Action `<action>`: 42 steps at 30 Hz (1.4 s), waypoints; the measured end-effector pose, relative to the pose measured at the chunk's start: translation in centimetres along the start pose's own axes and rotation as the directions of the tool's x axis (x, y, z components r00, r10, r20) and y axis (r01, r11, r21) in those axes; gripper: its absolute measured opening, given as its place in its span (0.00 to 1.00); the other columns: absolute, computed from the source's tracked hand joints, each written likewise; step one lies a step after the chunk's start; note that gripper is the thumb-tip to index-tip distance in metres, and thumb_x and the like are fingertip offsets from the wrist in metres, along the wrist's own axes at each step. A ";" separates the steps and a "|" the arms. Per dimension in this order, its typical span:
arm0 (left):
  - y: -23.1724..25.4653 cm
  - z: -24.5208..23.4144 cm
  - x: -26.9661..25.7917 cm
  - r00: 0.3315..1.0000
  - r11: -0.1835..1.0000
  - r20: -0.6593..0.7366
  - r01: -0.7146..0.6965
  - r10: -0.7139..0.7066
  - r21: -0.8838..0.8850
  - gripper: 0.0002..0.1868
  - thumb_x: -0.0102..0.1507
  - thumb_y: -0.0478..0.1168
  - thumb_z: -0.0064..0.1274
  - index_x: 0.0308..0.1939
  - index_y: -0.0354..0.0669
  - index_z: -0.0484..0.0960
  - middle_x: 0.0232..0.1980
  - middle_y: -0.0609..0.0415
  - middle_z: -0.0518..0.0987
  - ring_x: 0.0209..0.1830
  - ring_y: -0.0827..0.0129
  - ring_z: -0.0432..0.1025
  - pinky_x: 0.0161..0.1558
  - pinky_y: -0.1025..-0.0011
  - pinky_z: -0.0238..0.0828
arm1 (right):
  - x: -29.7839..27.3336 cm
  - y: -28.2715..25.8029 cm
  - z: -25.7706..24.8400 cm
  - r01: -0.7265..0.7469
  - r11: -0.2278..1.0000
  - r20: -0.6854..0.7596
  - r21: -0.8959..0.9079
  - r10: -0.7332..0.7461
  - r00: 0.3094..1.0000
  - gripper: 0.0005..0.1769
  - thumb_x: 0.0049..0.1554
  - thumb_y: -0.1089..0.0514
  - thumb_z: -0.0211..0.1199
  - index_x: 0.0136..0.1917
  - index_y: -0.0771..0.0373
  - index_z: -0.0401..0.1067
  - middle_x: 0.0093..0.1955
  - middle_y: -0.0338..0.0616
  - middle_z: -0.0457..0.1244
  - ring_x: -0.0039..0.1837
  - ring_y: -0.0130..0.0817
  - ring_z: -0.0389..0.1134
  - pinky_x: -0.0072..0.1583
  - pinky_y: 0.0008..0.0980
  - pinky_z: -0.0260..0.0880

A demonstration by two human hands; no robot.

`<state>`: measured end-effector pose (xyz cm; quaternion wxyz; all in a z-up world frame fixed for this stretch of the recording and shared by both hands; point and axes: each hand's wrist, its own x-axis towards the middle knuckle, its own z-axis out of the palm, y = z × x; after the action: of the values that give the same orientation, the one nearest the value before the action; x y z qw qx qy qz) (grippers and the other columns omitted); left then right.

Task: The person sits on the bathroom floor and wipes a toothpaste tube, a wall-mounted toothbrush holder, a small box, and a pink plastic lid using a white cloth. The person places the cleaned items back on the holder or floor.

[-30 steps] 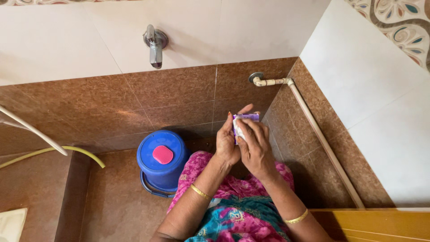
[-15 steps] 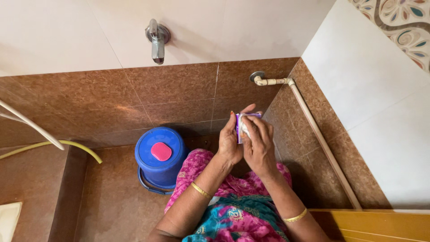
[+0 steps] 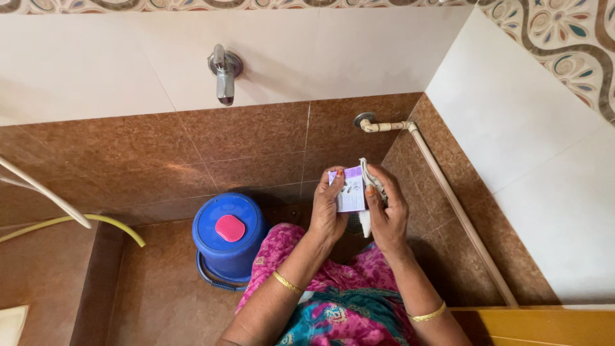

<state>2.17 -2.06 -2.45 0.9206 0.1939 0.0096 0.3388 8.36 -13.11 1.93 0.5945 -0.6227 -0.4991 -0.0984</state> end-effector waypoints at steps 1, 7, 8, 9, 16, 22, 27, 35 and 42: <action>-0.1 -0.1 0.1 1.000 1.000 -0.012 -0.014 0.014 0.018 0.07 0.73 0.39 0.50 0.53 0.43 0.75 0.44 0.55 0.81 0.43 0.71 0.77 0.44 0.70 0.79 | -0.2 -0.3 0.1 0.001 1.000 -0.007 -0.004 -0.001 1.000 0.17 0.68 0.59 0.56 0.69 0.65 0.69 0.68 0.52 0.65 0.69 0.40 0.67 0.67 0.36 0.71; 1.1 -0.8 0.9 0.979 0.973 -0.018 -0.198 0.201 0.117 0.08 0.71 0.39 0.49 0.54 0.47 0.74 0.42 0.56 0.79 0.38 0.73 0.75 0.39 0.73 0.77 | -1.5 -1.5 0.4 -0.011 1.000 0.108 0.007 0.010 0.994 0.16 0.66 0.60 0.59 0.66 0.64 0.71 0.65 0.50 0.66 0.67 0.39 0.69 0.65 0.35 0.71; 1.0 -0.8 1.0 0.969 0.957 -0.025 -0.237 0.244 0.167 0.09 0.71 0.38 0.50 0.55 0.49 0.73 0.43 0.57 0.78 0.38 0.75 0.74 0.40 0.74 0.76 | -1.5 -1.6 0.4 -0.008 1.000 0.107 0.027 0.005 0.994 0.15 0.66 0.60 0.59 0.65 0.64 0.72 0.65 0.50 0.67 0.66 0.39 0.69 0.65 0.35 0.71; 0.7 -0.7 0.9 0.957 0.937 -0.029 -0.274 0.287 0.217 0.11 0.70 0.38 0.50 0.57 0.51 0.72 0.44 0.59 0.76 0.39 0.77 0.73 0.40 0.75 0.75 | -1.5 -1.5 0.5 -0.019 0.999 0.100 0.025 0.017 0.995 0.15 0.66 0.60 0.59 0.65 0.64 0.72 0.65 0.50 0.67 0.66 0.39 0.70 0.65 0.35 0.71; 0.5 -0.1 -0.5 0.994 0.922 0.074 -0.104 0.082 0.374 0.33 0.74 0.59 0.32 0.72 0.40 0.69 0.61 0.49 0.77 0.60 0.68 0.71 0.63 0.68 0.69 | -1.3 -0.6 2.0 0.066 0.995 0.027 -0.078 -0.064 0.998 0.17 0.65 0.58 0.62 0.66 0.61 0.73 0.65 0.48 0.63 0.66 0.41 0.67 0.63 0.35 0.73; 2.0 1.3 -1.4 0.962 0.989 0.232 0.125 -0.140 0.079 0.51 0.67 0.76 0.26 0.71 0.34 0.69 0.63 0.40 0.78 0.65 0.52 0.71 0.69 0.54 0.66 | -2.7 -0.7 3.3 0.221 0.956 0.106 -0.193 -0.204 0.973 0.19 0.62 0.58 0.65 0.66 0.56 0.74 0.65 0.44 0.60 0.69 0.40 0.63 0.65 0.35 0.74; 2.5 0.2 -1.4 0.937 0.978 0.287 0.209 -0.200 0.000 0.48 0.66 0.75 0.31 0.68 0.35 0.72 0.62 0.40 0.79 0.64 0.53 0.72 0.69 0.55 0.66 | -1.8 -0.3 2.4 0.314 0.848 0.110 -0.428 -0.296 0.949 0.20 0.58 0.59 0.66 0.64 0.50 0.76 0.65 0.39 0.61 0.69 0.42 0.60 0.66 0.40 0.71; 0.9 -0.4 -1.3 0.924 0.949 0.312 0.276 -0.220 -0.150 0.34 0.71 0.60 0.39 0.70 0.39 0.69 0.67 0.39 0.75 0.68 0.49 0.70 0.72 0.54 0.65 | -1.2 -1.3 2.9 0.280 0.895 0.128 -0.347 -0.251 0.959 0.21 0.59 0.60 0.67 0.66 0.52 0.75 0.67 0.44 0.61 0.69 0.48 0.60 0.67 0.39 0.72; 2.4 -0.4 -1.2 0.932 0.959 0.313 0.239 -0.182 -0.155 0.36 0.68 0.58 0.39 0.73 0.37 0.67 0.68 0.35 0.74 0.66 0.49 0.71 0.70 0.54 0.65 | -1.3 -0.1 1.0 0.304 0.884 0.261 -0.355 -0.219 0.940 0.20 0.60 0.60 0.64 0.65 0.50 0.75 0.65 0.38 0.64 0.68 0.41 0.64 0.70 0.42 0.69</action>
<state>-0.27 -1.00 -2.13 0.9570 0.1511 -0.1398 0.2044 7.15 -12.94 0.76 0.3825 -0.6621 -0.6099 -0.2082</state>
